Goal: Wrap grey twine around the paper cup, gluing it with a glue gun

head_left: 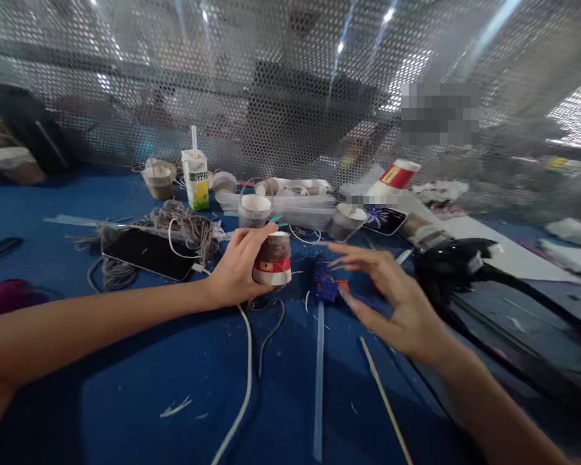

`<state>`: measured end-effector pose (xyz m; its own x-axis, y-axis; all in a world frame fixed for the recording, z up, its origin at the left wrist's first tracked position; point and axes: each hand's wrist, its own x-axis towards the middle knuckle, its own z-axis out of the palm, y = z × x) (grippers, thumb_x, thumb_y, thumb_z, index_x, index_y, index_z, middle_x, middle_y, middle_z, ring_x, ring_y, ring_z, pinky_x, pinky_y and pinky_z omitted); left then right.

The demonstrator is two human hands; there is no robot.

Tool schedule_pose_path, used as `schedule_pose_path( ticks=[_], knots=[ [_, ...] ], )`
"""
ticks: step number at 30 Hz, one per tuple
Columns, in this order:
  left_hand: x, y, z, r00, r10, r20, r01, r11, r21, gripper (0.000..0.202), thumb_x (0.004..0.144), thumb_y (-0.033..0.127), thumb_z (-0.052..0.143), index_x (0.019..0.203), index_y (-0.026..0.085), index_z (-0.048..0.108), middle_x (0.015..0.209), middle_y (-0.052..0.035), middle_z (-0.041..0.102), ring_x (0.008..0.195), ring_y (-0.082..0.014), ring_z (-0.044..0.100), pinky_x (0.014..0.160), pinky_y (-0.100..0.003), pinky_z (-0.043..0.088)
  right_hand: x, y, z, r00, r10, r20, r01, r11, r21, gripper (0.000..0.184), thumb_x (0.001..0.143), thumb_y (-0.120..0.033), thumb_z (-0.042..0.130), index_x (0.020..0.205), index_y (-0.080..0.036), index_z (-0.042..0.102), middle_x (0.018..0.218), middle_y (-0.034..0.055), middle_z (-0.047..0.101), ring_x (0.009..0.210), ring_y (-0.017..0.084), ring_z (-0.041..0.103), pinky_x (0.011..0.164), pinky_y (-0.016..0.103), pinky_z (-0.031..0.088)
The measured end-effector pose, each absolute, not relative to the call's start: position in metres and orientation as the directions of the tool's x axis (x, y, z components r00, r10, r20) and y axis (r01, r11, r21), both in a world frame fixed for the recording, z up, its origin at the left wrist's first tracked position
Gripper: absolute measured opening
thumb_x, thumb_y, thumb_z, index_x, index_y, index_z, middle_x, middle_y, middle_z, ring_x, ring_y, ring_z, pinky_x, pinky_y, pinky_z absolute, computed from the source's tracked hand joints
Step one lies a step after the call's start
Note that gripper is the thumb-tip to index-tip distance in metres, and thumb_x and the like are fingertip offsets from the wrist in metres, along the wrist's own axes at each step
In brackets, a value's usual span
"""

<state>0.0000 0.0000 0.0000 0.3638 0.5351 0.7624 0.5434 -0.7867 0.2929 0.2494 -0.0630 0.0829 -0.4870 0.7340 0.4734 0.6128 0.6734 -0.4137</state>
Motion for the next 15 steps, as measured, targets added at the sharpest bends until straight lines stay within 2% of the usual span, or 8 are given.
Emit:
schedule_pose_path(
  ticks=[3,6,10,15],
  knots=[
    [-0.001,0.000,-0.001,0.349,0.531,0.772,0.540,-0.788,0.298,0.098,0.068,0.041,0.079,0.145,0.017,0.023,0.131,-0.0181,0.057,0.109,-0.0336,0.056,0.093,-0.050,0.046,0.230,-0.074,0.063,-0.630,0.698,0.340,0.547,0.710,-0.444,0.020,0.086,-0.020,0.055,0.105,-0.024,0.054,0.139,0.0096,0.058,0.096,0.020,0.062,0.089,0.039,0.050],
    [-0.001,0.000,-0.001,0.348,0.496,0.796,0.520,-0.808,0.276,0.099,0.069,0.049,0.077,0.145,0.017,0.023,0.129,-0.0182,0.059,0.107,-0.0325,0.057,0.092,-0.050,0.047,0.221,-0.078,0.053,-0.677,0.690,0.256,0.498,0.686,-0.531,0.018,0.085,-0.021,0.055,0.103,-0.023,0.053,0.142,0.0123,0.055,0.074,0.014,0.060,0.074,0.033,0.054],
    [-0.001,0.000,0.001,0.336,0.464,0.820,0.500,-0.825,0.262,0.095,0.071,0.049,0.076,0.144,0.018,0.024,0.129,-0.0176,0.059,0.106,-0.0317,0.058,0.092,-0.049,0.046,0.224,-0.073,0.054,-0.643,0.727,0.242,0.478,0.627,-0.615,0.012,0.087,-0.021,0.051,0.099,-0.022,0.053,0.142,0.0126,0.055,0.065,0.011,0.056,0.065,0.029,0.053],
    [0.001,-0.003,0.002,0.316,0.469,0.825,0.496,-0.823,0.277,0.091,0.069,0.045,0.077,0.141,0.018,0.029,0.127,-0.0171,0.060,0.106,-0.0316,0.057,0.093,-0.049,0.046,0.230,-0.066,0.054,-0.589,0.754,0.291,0.481,0.617,-0.623,0.006,0.088,-0.024,0.051,0.092,-0.021,0.056,0.136,0.0133,0.061,0.060,0.010,0.053,0.060,0.028,0.050]
  ],
)
